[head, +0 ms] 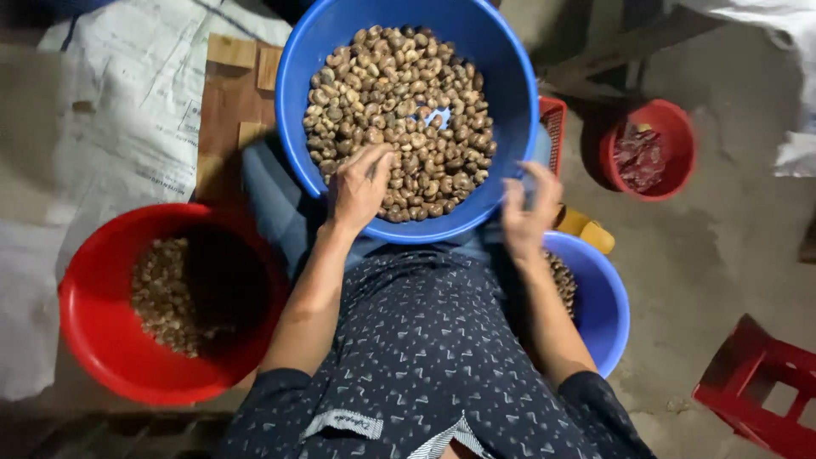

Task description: The person sits and uses a small knife to peel the outer skin off of brown nuts held in a large blue bowl. They repeatedly pick up a nut, scrape the skin with the knife, and drop the nut back into the bowl.

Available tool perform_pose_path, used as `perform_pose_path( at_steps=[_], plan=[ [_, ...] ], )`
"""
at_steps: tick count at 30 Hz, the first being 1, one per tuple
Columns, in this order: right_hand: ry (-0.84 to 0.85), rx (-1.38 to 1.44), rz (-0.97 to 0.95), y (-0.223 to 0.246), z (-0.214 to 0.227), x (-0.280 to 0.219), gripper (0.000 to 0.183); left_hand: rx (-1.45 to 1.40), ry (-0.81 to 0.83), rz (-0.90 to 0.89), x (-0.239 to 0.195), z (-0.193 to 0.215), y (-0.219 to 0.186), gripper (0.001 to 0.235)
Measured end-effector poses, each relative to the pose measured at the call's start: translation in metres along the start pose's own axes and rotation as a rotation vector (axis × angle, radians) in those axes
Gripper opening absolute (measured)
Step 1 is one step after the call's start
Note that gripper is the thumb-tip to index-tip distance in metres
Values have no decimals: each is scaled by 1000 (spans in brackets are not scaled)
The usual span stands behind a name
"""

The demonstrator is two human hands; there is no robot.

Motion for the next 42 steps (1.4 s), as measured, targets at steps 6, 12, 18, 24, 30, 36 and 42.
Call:
perform_pose_path(
  at_steps=[6, 12, 18, 24, 30, 36, 42],
  plan=[
    [176, -114, 40, 20, -53, -21, 33, 117, -62, -76, -5, 3, -1, 14],
    [328, -296, 106, 19, -56, -17, 23, 160, -13, 36, -6, -3, 12, 17],
    [498, -333, 4, 30, -64, -17, 23, 203, 6, 122, -5, -3, 10, 20],
    [709, -255, 96, -4, -98, -11, 53, 105, 52, 210, -2, -7, 15, 25],
    [687, -314, 126, 34, -117, 40, 46, 132, 78, 320, -6, 0, -6, 32],
    [770, -411, 138, -40, -216, -1, 36, 215, 122, 425, 3, 0, -3, 31],
    [890, -352, 25, -28, -209, 17, 25, 196, 226, 623, 6, -7, -18, 37]
  ],
)
Point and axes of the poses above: each hand's wrist, its own x-axis towards the middle knuckle, its own z-axis out of the back of the hand, y = z × x, the point moved 2 cm from there along x, towards the middle knuckle, and after that the axes turned 4 degrees about y, right-handed, at the moved point
